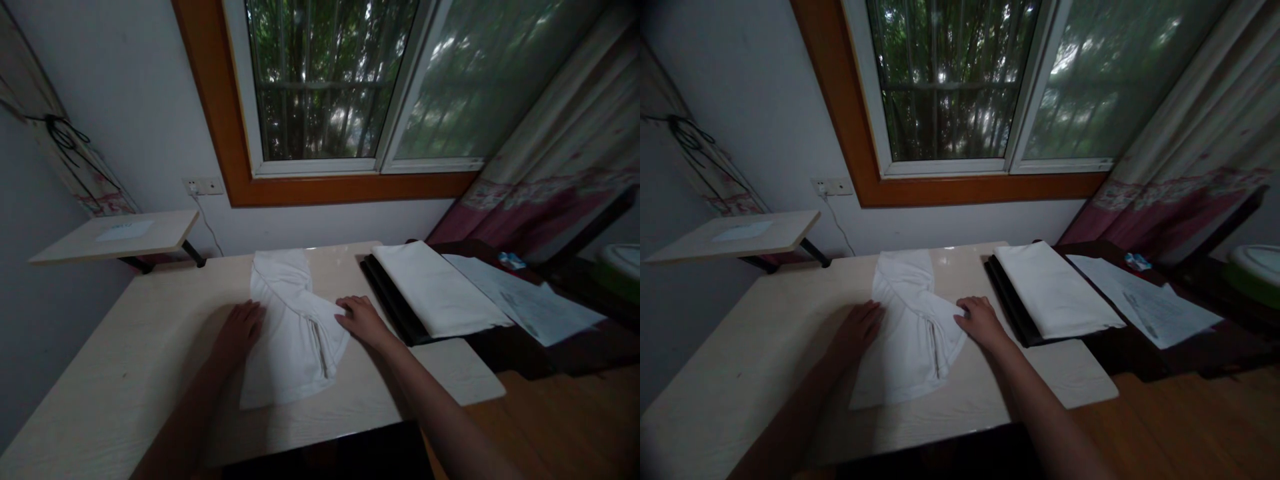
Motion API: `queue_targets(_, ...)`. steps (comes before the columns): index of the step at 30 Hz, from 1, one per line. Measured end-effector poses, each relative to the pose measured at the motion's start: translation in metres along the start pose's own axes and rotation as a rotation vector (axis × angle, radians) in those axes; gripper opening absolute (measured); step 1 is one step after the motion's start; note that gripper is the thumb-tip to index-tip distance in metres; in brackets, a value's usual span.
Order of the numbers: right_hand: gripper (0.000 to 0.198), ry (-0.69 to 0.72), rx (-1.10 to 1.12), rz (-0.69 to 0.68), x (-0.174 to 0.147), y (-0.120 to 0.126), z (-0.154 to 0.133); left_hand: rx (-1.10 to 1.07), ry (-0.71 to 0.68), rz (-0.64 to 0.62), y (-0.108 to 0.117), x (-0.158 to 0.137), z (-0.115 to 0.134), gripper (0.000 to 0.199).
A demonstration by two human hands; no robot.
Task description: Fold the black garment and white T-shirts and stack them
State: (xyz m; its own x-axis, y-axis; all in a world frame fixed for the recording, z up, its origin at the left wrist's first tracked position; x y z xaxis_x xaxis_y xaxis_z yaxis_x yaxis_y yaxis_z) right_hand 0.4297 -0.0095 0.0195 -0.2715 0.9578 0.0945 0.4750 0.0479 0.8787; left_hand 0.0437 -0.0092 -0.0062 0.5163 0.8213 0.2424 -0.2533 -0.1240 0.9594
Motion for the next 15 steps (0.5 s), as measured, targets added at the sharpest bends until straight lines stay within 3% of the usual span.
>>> queue_targets(4, 0.017, -0.113, 0.097, 0.102, -0.025, 0.002, 0.001, -0.077, 0.016, 0.032, 0.008, -0.021, 0.007, 0.035)
queue_targets(8, 0.02, -0.109, 0.456, 0.272, -0.032, 0.008, -0.03, -0.142, 0.04, 0.105, 0.013, -0.026, 0.014, 0.028)
queue_targets(10, 0.02, -0.034, 0.522, 0.319, -0.031, 0.015, -0.059, -0.171, 0.041, 0.146, 0.015, -0.026, 0.019, 0.029)
queue_targets(15, 0.01, 0.409, 0.407, 0.25, -0.028, 0.029, -0.144, -0.317, -0.012, 0.284, 0.028, -0.021, 0.044, 0.049)
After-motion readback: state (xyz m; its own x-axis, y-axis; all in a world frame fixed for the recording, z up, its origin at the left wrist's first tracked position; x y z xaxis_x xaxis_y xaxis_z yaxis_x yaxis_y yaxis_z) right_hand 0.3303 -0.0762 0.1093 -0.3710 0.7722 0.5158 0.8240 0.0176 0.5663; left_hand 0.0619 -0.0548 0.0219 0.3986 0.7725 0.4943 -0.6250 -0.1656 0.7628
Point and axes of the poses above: each hand's wrist, its own x-axis towards the middle knuckle, its own y-axis out of the back of the hand, z = x × y, the point moved 2 cm from there along x, towards the middle knuckle, and after that the axes turned 8 degrees about -z, right-handed, at the moved point
